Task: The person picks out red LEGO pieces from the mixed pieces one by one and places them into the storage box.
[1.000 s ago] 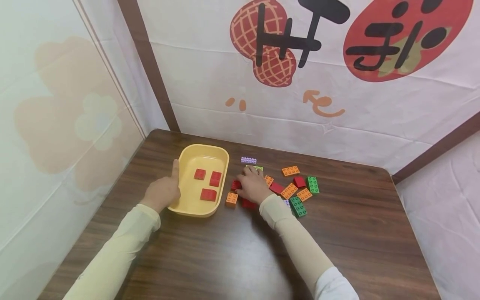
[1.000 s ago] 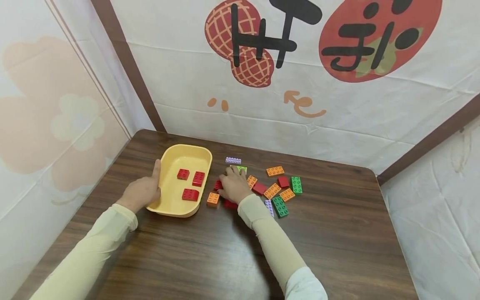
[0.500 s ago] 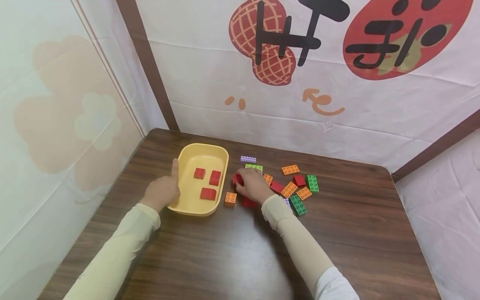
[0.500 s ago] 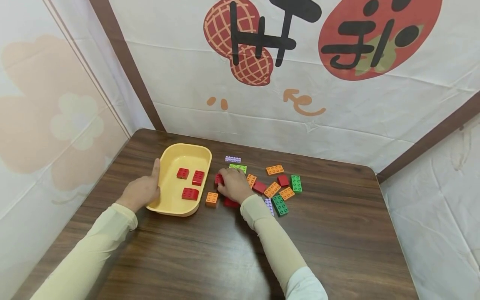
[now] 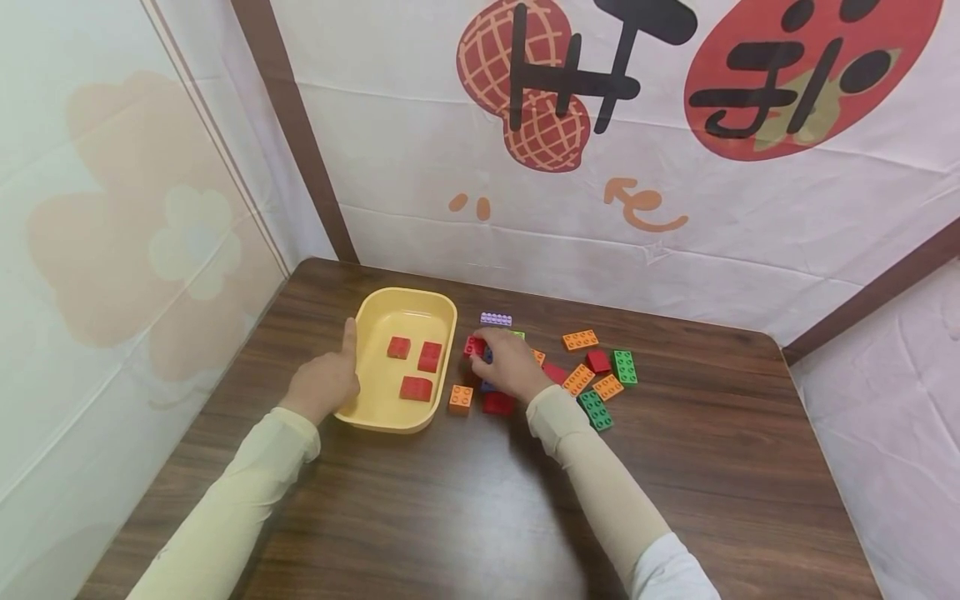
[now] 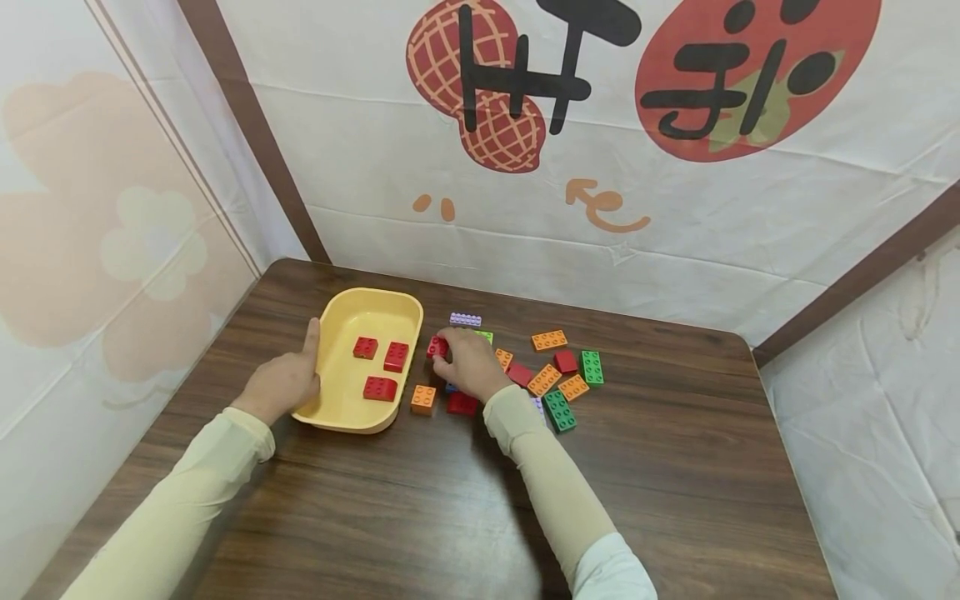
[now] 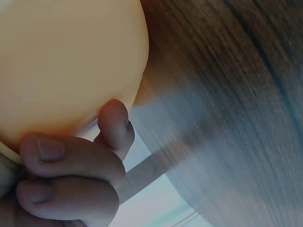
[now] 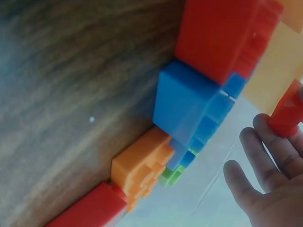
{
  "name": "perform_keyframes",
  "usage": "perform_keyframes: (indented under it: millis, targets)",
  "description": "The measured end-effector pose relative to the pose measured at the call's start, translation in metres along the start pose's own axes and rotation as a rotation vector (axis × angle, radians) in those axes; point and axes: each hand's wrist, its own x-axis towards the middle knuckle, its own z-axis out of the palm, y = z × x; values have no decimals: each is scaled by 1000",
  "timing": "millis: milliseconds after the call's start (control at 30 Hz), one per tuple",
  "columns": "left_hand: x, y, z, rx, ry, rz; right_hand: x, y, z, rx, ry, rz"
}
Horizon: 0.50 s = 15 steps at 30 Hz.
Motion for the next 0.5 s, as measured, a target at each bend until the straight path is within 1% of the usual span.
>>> perform_keyframes:
  millis: [167,267,500]
  targets:
    - [0,-1,1,3,4,1,0,0,-3,-18,20,-43]
    - [0,-1,2,0,10,3,1,1,-3,-36,16,-60]
    - [0,-2,2,-4,23,16,1,2,-8,-37,15,-70]
